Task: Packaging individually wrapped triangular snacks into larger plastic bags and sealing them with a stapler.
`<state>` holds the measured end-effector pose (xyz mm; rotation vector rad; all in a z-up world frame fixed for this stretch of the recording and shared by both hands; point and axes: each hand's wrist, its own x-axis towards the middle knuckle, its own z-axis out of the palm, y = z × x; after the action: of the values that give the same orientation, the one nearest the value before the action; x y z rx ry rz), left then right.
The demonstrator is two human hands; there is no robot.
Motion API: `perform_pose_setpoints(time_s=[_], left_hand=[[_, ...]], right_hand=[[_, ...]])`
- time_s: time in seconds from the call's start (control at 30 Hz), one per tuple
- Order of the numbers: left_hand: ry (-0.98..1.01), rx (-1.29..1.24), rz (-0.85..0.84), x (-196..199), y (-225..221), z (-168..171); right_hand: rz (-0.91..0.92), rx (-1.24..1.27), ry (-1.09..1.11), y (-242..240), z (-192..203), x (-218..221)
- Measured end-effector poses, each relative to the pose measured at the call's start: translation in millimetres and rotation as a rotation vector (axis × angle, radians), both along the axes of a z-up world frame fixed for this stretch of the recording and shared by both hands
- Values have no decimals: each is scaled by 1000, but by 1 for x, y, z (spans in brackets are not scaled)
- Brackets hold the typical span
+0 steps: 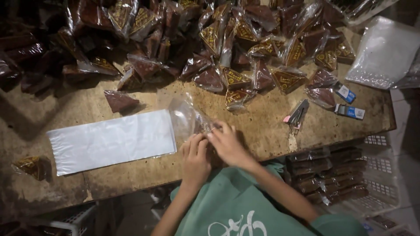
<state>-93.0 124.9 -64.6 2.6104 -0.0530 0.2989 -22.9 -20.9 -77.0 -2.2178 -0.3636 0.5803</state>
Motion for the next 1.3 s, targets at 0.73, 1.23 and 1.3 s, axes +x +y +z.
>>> perform_pose_setpoints(time_s=[0.73, 1.23, 1.3], left_hand=[[129, -131, 129, 80, -22, 37], [33, -137, 236, 58, -4, 2], [-153, 137, 1, 53, -17, 9]], right_hand=[[-607, 407, -149, -30, 14, 54], [-106, -182, -451, -49, -4, 50], [-498, 9, -132, -53, -15, 57]])
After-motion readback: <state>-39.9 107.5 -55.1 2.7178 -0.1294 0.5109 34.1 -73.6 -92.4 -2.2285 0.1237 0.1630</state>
